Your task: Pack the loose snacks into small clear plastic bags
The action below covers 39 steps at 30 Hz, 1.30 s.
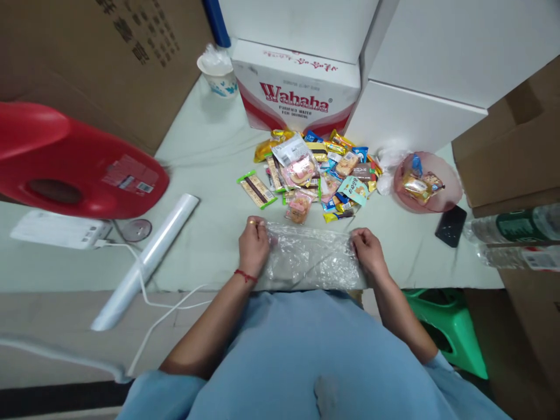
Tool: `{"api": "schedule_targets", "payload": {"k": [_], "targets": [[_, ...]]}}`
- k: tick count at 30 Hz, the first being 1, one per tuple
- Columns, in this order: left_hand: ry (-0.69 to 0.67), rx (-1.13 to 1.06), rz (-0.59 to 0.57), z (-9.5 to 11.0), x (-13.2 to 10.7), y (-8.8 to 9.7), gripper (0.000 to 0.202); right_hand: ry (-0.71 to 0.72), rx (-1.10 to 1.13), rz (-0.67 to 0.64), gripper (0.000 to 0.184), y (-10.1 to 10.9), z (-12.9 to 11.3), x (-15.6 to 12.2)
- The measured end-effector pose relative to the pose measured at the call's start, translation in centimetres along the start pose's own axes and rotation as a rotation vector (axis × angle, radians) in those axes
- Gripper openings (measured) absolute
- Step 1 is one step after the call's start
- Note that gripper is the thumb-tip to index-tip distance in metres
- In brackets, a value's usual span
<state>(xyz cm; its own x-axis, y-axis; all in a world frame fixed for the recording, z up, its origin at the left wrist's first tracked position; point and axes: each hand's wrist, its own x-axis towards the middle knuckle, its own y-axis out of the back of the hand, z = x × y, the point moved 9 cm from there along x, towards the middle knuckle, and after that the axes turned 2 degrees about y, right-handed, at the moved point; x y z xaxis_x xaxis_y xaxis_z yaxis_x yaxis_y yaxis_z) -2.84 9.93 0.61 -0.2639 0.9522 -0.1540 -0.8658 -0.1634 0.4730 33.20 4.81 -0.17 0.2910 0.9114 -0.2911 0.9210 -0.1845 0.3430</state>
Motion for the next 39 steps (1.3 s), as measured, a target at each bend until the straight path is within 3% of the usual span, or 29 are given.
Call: {"api": "schedule_targets", "payload": {"k": [2,6,8,11,14,16,18,21,22,24,27,30,33,36,38,39], "targets": [[-0.015,0.04,-0.011,-0.1,0.0,0.0,0.012,0.088,-0.177,-0.082,0.031,0.6,-0.6,0.2],[-0.063,0.076,-0.024,0.0,-0.5,-0.7,0.014,0.489,-0.43,0.129,0.036,3.2,-6.4,-1.0],[-0.087,0.096,-0.018,0.1,-0.7,-1.1,0.014,0.704,-0.514,0.081,0.041,1.6,-9.3,-2.1],[-0.074,0.08,-0.029,0.1,-1.1,-1.2,0.02,0.861,-0.7,-0.193,0.048,-3.8,-10.3,-2.8],[-0.141,0.066,0.113,1.3,-2.3,0.9,0.034,0.795,-0.837,-0.304,0.018,-7.2,-9.0,-2.0],[-0.316,0.106,0.175,3.5,-3.7,2.1,0.037,0.758,-0.85,-0.313,0.019,-8.2,-8.4,-1.7],[-0.552,0.156,-0.007,6.2,-5.3,1.0,0.032,0.757,-0.821,-0.336,0.02,-8.7,-8.2,-1.8],[-0.804,0.19,-0.507,8.2,-8.3,-2.7,0.033,0.738,-0.725,-0.41,0.016,-8.5,-8.4,-1.6],[-0.843,0.198,-0.62,8.3,-8.9,-3.3,0.035,0.717,-0.678,-0.446,0.015,-8.1,-8.5,-1.3],[-0.898,0.225,-0.714,8.0,-9.5,-3.5,0.032,0.642,-0.573,-0.529,0.016,-7.1,-8.5,-0.1],[-0.969,0.293,-0.747,7.0,-9.7,-2.7,0.023,0.48,-0.436,-0.647,0.024,-5.3,-8.6,2.0],[-0.939,0.368,-0.758,5.5,-9.6,-2.0,0.023,0.365,-0.362,-0.753,0.032,-4.0,-9.1,3.6],[-0.838,0.501,-0.651,4.5,-8.9,-2.1,0.032,0.285,-0.338,-0.85,0.035,-4.0,-9.6,4.7],[-0.727,0.688,-0.56,4.0,-8.2,-3.4,0.041,0.245,-0.387,-0.92,0.034,-4.4,-9.9,6.1],[-0.61,0.811,-0.549,3.3,-7.7,-4.3,0.046,0.288,-0.492,-0.786,0.029,-3.5,-10.8,8.0],[-0.542,0.861,-0.557,2.8,-7.5,-4.6,0.049,0.343,-0.557,-0.615,0.026,-2.3,-11.9,9.1]]}}
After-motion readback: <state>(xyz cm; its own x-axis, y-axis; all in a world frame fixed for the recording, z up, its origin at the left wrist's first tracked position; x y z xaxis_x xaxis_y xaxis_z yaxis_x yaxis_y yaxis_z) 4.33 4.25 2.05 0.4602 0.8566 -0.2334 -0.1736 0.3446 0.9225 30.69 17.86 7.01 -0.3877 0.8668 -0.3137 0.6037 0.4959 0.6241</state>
